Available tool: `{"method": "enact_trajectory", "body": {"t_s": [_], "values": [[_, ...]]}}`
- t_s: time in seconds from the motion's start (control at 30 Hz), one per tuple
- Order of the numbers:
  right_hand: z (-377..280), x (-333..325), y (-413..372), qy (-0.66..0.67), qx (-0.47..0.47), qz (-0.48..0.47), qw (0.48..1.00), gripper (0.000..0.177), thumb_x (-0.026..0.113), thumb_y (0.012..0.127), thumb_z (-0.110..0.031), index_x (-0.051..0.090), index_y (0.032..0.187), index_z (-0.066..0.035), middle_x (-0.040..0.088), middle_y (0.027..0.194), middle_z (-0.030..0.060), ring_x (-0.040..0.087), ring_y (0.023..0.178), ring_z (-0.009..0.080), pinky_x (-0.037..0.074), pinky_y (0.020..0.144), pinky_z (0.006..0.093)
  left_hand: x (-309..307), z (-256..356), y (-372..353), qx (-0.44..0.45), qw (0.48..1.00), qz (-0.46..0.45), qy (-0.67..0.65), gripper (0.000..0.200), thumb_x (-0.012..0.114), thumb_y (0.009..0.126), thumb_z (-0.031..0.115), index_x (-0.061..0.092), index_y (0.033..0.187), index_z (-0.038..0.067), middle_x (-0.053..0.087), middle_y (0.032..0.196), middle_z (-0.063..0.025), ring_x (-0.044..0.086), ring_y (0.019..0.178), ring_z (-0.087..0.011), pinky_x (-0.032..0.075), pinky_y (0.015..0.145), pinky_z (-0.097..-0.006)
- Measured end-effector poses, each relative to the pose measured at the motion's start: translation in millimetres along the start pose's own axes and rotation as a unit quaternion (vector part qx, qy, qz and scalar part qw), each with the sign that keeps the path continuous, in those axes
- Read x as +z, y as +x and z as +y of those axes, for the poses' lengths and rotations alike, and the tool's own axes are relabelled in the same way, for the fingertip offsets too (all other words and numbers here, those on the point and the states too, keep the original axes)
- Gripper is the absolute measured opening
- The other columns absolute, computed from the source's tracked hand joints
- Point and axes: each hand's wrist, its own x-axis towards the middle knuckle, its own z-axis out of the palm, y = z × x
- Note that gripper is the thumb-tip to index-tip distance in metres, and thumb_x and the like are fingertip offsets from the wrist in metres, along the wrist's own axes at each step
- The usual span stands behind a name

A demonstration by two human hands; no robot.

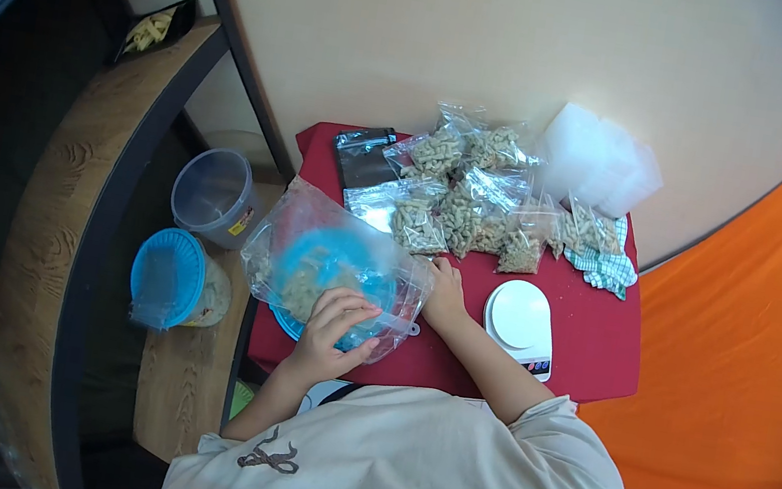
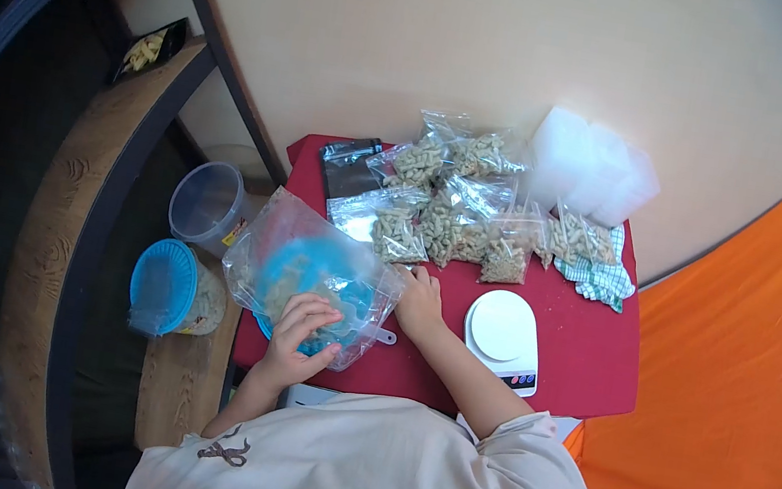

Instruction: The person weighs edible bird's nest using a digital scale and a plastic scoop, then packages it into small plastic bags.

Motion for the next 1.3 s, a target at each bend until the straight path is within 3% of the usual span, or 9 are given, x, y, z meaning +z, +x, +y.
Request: {"method": "enact_trajectory", "body": {"t_s": [0.27, 0.43, 0.5, 0.63, 0.87, 1.1, 1.2, 1.27, 1.3], "values": [[-1, -2, 13, -0.113, -0.008, -0.028, 0.993, 0.023, 0.049, 0.076, -0.018, 0.060, 0.097, -0.021, 0.051, 0.097, -0.0002, 0.046, 0.097, 0.0218, 0.034, 0.066, 0.0403, 5, 12, -3, -0.002, 1.000, -0.009, 0.004, 0.034, 0.068, 0.065, 0.007, 0.060, 0.097, 0.003, 0.057, 0.096, -0.0107, 0.051, 0.094, -0.0291, 0.041, 0.082, -0.0371], [18, 23, 18, 0.023, -0.106, 0.084, 0.991, 0.017, 0.049, 0.075, -0.016, 0.062, 0.086, -0.013, 0.054, 0.087, 0.0051, 0.050, 0.092, 0.0248, 0.040, 0.074, 0.0402, 8, 17, -9, -0.009, 1.000, 0.011, 0.012, 0.032, 0.068, 0.065, 0.006, 0.060, 0.095, 0.002, 0.058, 0.094, -0.0117, 0.052, 0.092, -0.0292, 0.042, 0.082, -0.0372], [14, 17, 18, 0.077, 0.004, 0.082, 0.994, 0.014, 0.051, 0.074, -0.014, 0.062, 0.080, -0.009, 0.056, 0.085, 0.0080, 0.053, 0.089, 0.0271, 0.041, 0.079, 0.0378, 11, 20, -10, -0.010, 1.000, 0.024, 0.012, 0.031, 0.068, 0.065, 0.006, 0.061, 0.094, 0.001, 0.058, 0.093, -0.0120, 0.053, 0.092, -0.0293, 0.042, 0.082, -0.0374], [23, -14, 18, 0.052, -0.019, -0.035, 0.998, 0.011, 0.053, 0.073, -0.013, 0.063, 0.075, -0.007, 0.058, 0.085, 0.0103, 0.056, 0.083, 0.0285, 0.044, 0.076, 0.0388, 18, 29, -14, -0.017, 0.999, 0.039, 0.023, 0.030, 0.067, 0.065, 0.006, 0.060, 0.094, 0.001, 0.058, 0.093, -0.0122, 0.052, 0.093, -0.0292, 0.041, 0.082, -0.0379], [56, -61, 1, 0.217, 0.167, -0.045, 0.961, 0.023, 0.061, 0.069, -0.021, 0.066, 0.078, -0.001, 0.064, 0.076, 0.0139, 0.062, 0.070, 0.0282, 0.048, 0.064, 0.0345, 40, 46, -14, -0.029, 0.998, 0.046, 0.020, 0.029, 0.067, 0.064, 0.003, 0.061, 0.093, 0.002, 0.058, 0.092, -0.0100, 0.052, 0.092, -0.0289, 0.041, 0.082, -0.0374], [76, -117, -20, 0.346, 0.203, 0.250, 0.881, 0.019, 0.049, 0.089, -0.018, 0.057, 0.087, -0.001, 0.056, 0.064, 0.0064, 0.058, 0.060, 0.0146, 0.046, 0.055, 0.0259, 66, 83, 7, -0.004, 0.968, 0.114, 0.225, 0.026, 0.067, 0.065, 0.006, 0.063, 0.090, 0.003, 0.059, 0.091, -0.0084, 0.051, 0.094, -0.0281, 0.040, 0.083, -0.0371], [74, -148, -34, 0.523, 0.213, 0.219, 0.795, 0.021, 0.045, 0.092, -0.020, 0.053, 0.089, -0.001, 0.052, 0.060, 0.0041, 0.052, 0.049, 0.0103, 0.043, 0.047, 0.0236, 91, 74, 9, -0.002, 0.998, 0.044, 0.033, 0.036, 0.068, 0.067, 0.006, 0.059, 0.102, 0.004, 0.055, 0.104, -0.0100, 0.049, 0.102, -0.0255, 0.040, 0.085, -0.0359], [63, -171, -43, 0.584, 0.196, 0.198, 0.762, 0.020, 0.043, 0.093, -0.021, 0.049, 0.090, -0.003, 0.049, 0.059, 0.0023, 0.044, 0.041, 0.0085, 0.039, 0.042, 0.0218, 118, 84, 15, -0.135, 0.966, 0.042, -0.215, 0.056, 0.067, 0.070, 0.006, 0.045, 0.122, 0.005, 0.043, 0.122, -0.0118, 0.045, 0.108, -0.0225, 0.039, 0.088, -0.0343], [61, -177, -48, 0.653, 0.173, 0.189, 0.713, 0.020, 0.043, 0.093, -0.022, 0.048, 0.091, -0.004, 0.048, 0.058, 0.0016, 0.043, 0.040, 0.0085, 0.039, 0.042, 0.0224, 129, 76, 15, -0.150, 0.957, -0.021, -0.246, 0.082, 0.068, 0.070, 0.006, 0.020, 0.136, 0.007, 0.028, 0.134, -0.0124, 0.042, 0.112, -0.0223, 0.038, 0.091, -0.0349]]}}
